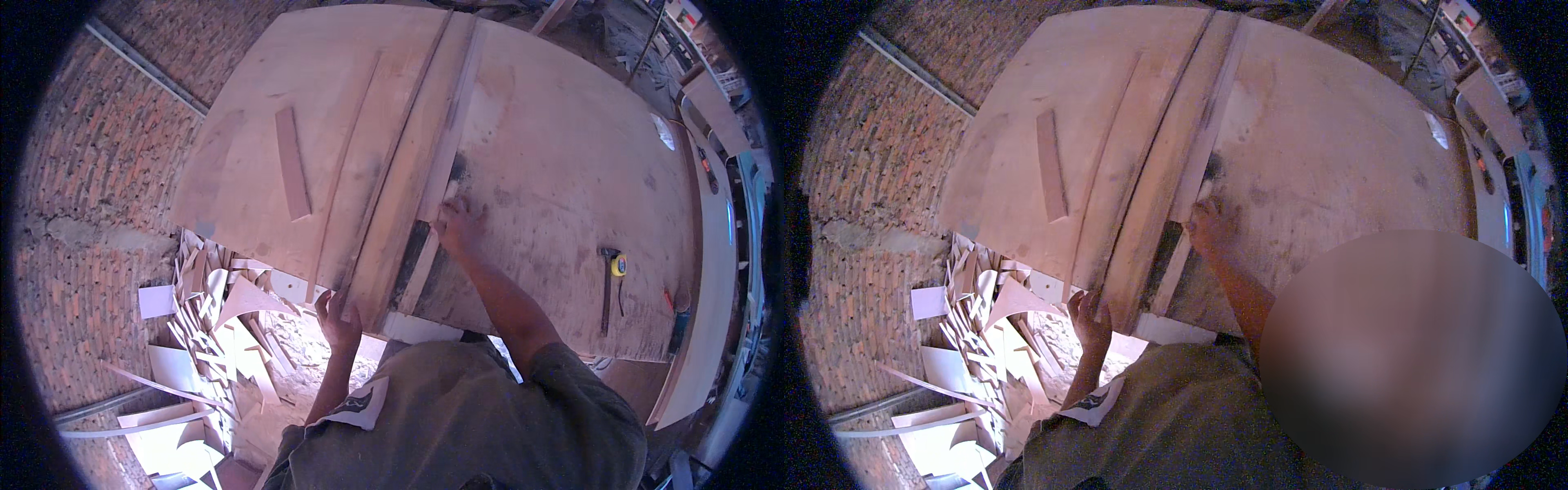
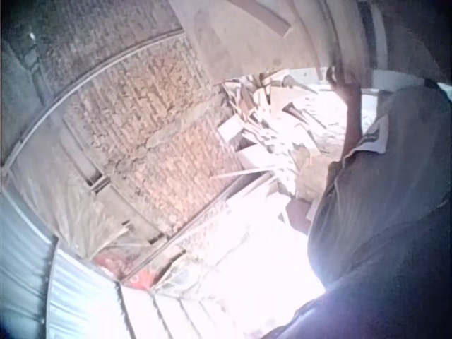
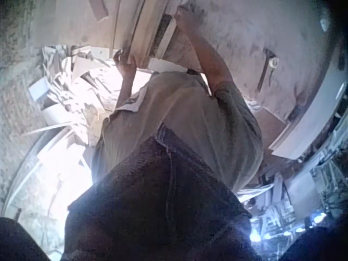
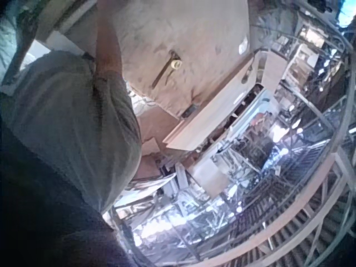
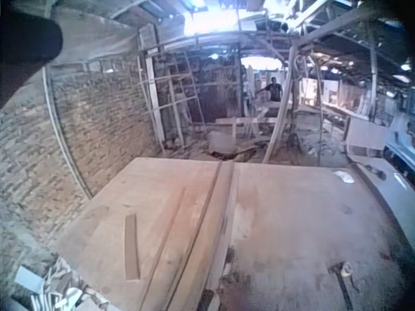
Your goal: The person cuts several thin strips of wood using a table saw, then moves across the workshop and handles more wood pieces.
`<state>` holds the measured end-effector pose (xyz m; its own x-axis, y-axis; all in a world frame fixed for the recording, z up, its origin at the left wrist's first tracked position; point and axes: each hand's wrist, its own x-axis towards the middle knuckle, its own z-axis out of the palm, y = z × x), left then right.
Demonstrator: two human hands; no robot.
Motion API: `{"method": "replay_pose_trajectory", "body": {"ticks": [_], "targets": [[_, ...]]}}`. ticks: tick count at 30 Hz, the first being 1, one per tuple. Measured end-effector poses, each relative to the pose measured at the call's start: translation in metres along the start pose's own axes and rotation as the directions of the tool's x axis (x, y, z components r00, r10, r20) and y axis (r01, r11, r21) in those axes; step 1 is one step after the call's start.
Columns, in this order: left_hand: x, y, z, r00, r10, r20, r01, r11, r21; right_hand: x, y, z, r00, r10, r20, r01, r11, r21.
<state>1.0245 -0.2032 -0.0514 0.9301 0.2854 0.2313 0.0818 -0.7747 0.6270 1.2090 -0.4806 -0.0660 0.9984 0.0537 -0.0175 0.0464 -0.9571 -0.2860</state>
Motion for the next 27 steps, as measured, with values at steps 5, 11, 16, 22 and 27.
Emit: {"method": "replay_pose_trajectory", "body": {"ticks": [5, 11, 16, 22, 27], "targets": [[-0.001, 0.01, 0.003, 1.0, -0.01, -0.022, 0.011, 0.998, 0.068, 0.021, 0.014, 0.005, 0.994, -0.018, -0.105, 0.018, 1.0, 0.002], [0.001, 0.016, -0.001, 0.998, -0.018, -0.058, 0.025, 0.993, 0.118, 0.051, 0.019, -0.013, 0.999, 0.029, -0.035, -0.027, 0.998, 0.061], [0.002, 0.024, 0.001, 0.998, -0.03, -0.064, 0.038, 0.993, 0.115, 0.071, 0.032, -0.003, 0.985, 0.07, -0.157, -0.06, 0.996, 0.066], [0.003, 0.029, 0.001, 0.994, -0.031, -0.107, 0.043, 0.993, 0.111, 0.064, 0.034, 0.012, 0.978, 0.064, -0.199, -0.022, 0.978, 0.206], [0.024, 0.028, -0.004, 0.993, -0.007, -0.121, 0.021, 0.993, 0.12, 0.061, 0.036, 0.016, 0.964, 0.032, -0.264, 0.014, 0.985, 0.17]]}}
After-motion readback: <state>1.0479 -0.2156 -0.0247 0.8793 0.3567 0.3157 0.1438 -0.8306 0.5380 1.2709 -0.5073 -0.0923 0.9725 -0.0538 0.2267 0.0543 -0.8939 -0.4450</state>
